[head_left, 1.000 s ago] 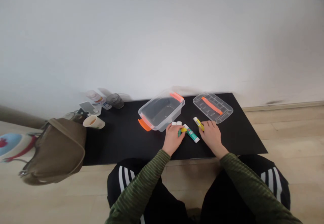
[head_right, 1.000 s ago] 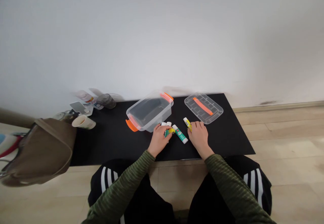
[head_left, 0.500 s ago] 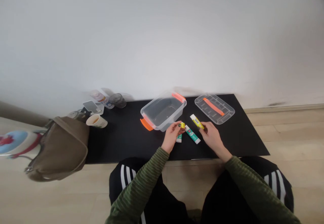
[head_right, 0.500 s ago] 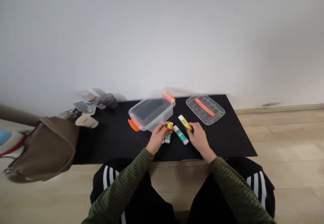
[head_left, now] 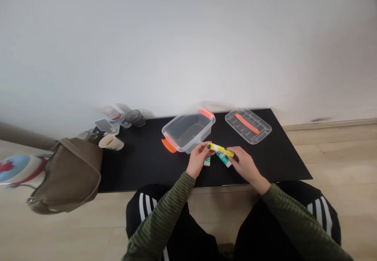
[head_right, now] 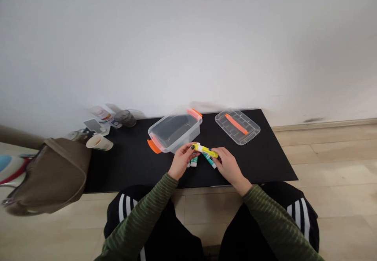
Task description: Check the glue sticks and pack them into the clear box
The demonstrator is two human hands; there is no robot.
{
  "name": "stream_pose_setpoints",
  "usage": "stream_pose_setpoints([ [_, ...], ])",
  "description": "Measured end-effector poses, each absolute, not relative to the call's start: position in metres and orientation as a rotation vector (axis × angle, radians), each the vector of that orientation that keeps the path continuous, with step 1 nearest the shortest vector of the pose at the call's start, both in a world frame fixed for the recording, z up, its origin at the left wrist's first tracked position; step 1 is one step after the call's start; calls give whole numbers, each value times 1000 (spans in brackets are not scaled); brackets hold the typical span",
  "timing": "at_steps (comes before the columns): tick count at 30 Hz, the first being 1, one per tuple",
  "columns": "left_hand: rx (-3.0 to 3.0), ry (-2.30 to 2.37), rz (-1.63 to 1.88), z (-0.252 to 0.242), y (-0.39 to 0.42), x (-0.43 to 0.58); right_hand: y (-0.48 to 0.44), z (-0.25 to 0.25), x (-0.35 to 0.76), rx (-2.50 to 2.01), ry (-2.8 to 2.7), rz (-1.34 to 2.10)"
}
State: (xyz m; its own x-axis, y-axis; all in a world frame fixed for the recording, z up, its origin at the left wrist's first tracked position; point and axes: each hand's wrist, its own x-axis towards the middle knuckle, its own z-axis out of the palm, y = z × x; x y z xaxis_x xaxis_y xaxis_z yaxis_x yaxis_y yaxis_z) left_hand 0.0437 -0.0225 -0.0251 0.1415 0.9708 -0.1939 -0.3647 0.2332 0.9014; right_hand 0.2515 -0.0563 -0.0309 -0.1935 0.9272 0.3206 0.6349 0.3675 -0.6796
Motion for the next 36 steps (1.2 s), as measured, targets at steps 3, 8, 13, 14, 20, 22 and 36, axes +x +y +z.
stream_pose_setpoints([
  [3, 849, 947, 1130, -25, -24, 44, -58, -28, 252, -1332, -1921, 505],
  [8, 868, 934, 1109, -26, -26, 44, -59, -28, 254, -1303, -1835, 610],
  [13, 887, 910, 1103, -22, -29, 45, -59, -25, 257, -1284, -1708, 767],
  [14, 892, 909, 1102, -21, -30, 45, -59, -24, 257, -1280, -1689, 780],
  [20, 1013, 937, 1094, -16, -32, 45, -61, -25, 258, -1310, -1632, 874],
  [22, 1088, 937, 1082, -16, -33, 44, -61, -30, 260, -1300, -1580, 976],
  [36, 1903, 1160, 1256, 36, -44, 20, -57, -31, 239, -1116, -1634, 1400],
])
